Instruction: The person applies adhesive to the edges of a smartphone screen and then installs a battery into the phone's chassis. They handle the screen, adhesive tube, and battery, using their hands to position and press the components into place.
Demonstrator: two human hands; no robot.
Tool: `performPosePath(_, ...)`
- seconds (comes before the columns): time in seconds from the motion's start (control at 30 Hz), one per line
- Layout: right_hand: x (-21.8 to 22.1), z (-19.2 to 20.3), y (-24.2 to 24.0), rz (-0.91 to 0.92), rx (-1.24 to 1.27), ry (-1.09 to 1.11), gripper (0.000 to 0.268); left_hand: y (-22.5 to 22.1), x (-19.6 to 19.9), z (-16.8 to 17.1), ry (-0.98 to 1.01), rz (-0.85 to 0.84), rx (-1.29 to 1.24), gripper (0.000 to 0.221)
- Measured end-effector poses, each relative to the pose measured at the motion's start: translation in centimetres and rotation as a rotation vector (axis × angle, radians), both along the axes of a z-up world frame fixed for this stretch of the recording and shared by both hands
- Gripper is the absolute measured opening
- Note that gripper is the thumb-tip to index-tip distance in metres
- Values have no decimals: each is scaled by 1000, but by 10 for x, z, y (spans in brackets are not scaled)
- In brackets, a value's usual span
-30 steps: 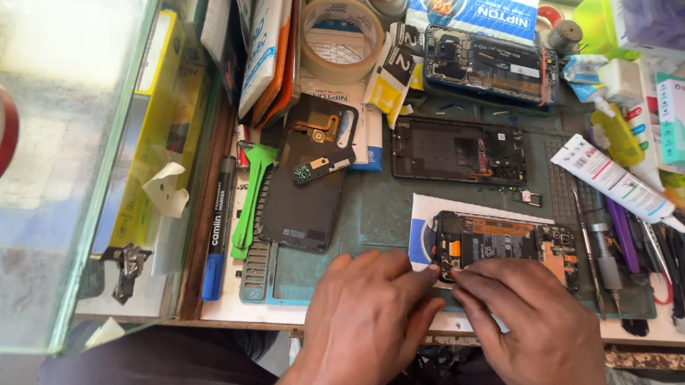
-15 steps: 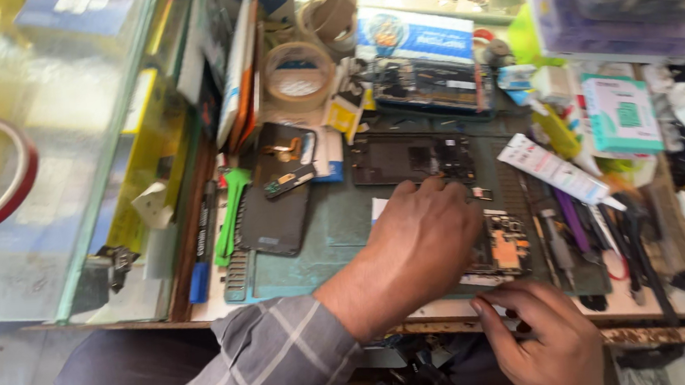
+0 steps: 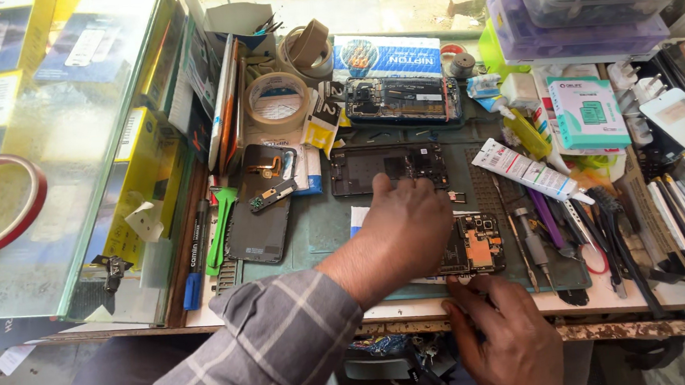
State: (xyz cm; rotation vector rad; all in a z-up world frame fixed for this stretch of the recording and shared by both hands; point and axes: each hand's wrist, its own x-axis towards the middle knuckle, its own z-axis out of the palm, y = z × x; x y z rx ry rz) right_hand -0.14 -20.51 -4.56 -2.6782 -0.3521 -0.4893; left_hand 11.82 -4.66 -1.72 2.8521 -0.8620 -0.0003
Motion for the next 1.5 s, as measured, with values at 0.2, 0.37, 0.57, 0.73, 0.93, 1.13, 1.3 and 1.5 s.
performPosePath(0.2,-1,-4,-2,-3,-2,10,31,5,8,-11,205,-15,-210,34)
performPosePath(0.37,0,-8,-5,-31,-4,119,34,9,16,0,376,-12,-192,59)
performPosePath(0.57,0,-6,-10,6,177,-11,30,33,7,19,427,63,-472,52)
performPosePath(0.73,2,-11,-23,-25,947,470,30,42,-32,16,616,217,-1343,46)
performPosePath(0.93,6,-33,-32,56,1289,751,30,33,-78,-7,761,371,-2002,35)
performPosePath(1.13,9,-36,-29,13,1365,865,26,32,-90,-11,626,397,-2035,34)
performPosePath(1.3,9,-37,-28,26,1425,909,20,31,-97,-3,553,433,-1968,33)
performPosePath(1.5,8,-32,-29,-3,1370,922,20,30,-104,0,484,446,-1930,35)
